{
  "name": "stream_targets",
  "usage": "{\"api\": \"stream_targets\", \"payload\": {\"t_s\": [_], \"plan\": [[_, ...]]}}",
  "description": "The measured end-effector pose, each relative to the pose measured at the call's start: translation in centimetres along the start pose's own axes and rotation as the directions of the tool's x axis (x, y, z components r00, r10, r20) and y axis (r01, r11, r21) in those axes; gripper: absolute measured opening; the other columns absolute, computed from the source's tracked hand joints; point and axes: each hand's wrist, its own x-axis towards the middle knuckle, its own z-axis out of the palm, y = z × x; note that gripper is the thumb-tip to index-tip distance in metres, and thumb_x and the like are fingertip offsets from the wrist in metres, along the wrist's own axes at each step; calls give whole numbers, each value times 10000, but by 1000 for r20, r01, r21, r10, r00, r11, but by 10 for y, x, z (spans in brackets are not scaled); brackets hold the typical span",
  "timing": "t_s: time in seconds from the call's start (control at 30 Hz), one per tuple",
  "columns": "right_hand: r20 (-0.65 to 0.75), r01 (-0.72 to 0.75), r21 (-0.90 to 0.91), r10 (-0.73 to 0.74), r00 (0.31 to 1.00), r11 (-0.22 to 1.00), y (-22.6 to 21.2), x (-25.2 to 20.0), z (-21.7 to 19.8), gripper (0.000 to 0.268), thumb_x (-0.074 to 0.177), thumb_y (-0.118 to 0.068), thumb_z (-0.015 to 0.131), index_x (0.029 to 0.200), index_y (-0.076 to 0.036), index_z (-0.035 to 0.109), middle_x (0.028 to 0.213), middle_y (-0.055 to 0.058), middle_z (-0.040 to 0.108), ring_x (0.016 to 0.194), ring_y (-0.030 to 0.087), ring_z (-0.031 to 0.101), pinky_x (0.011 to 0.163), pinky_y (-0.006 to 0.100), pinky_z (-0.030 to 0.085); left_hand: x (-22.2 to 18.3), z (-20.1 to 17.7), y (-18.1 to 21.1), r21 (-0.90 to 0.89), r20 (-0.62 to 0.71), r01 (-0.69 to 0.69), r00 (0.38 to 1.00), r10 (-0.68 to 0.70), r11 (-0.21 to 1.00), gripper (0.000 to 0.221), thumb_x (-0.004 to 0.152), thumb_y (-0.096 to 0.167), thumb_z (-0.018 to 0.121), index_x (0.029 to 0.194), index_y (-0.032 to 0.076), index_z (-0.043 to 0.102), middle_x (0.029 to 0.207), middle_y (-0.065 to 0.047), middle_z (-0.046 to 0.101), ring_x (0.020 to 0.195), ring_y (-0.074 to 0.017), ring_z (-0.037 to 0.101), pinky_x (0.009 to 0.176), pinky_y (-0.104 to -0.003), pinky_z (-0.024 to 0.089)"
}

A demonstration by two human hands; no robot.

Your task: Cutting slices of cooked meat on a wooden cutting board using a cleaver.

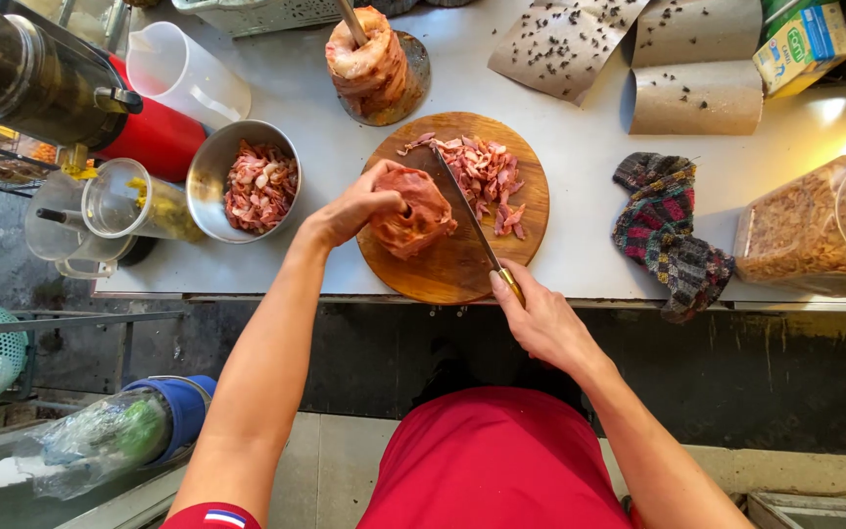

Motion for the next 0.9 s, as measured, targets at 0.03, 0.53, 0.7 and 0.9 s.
{"api": "stream_targets", "payload": {"t_s": [0.03,0.53,0.7,0.9], "plan": [[-1,-2,0,2,1000,1000,15,7,8,584,983,-527,400,1469,-221,502,946,249,754,811,414,767,848,475,562,6,-1,-12,-1,2,0,1000,0,1000,704,723,231,706,1379,80,499,1264,-128,606,1148,-231,588,1009,-371,498],[-213,217,-116,-238,948,969,-16,-8,25,485,1029,-409,463,1463,-192,458,732,313,684,732,536,667,683,623,520,-24,111,-4,884,-380,-65,481,791,464,352,873,245,730,1157,44,678,1266,-138,642,1264,-328,571,1131,-469,423],[-209,240,-116,-260,943,964,-16,-8,29,486,1027,-417,457,1454,-187,461,684,292,678,678,519,670,632,612,523,-21,112,-20,924,-318,-73,395,862,374,394,900,267,725,1196,13,668,1298,-135,625,1298,-359,541,1136,-505,399],[-205,251,-101,-267,942,963,-12,-5,32,478,1037,-402,464,1451,-163,463,675,287,668,660,516,665,612,611,523,-26,112,-13,943,-292,-22,421,859,331,357,915,289,701,1174,44,677,1329,-134,606,1302,-359,533,1106,-520,407]]}}
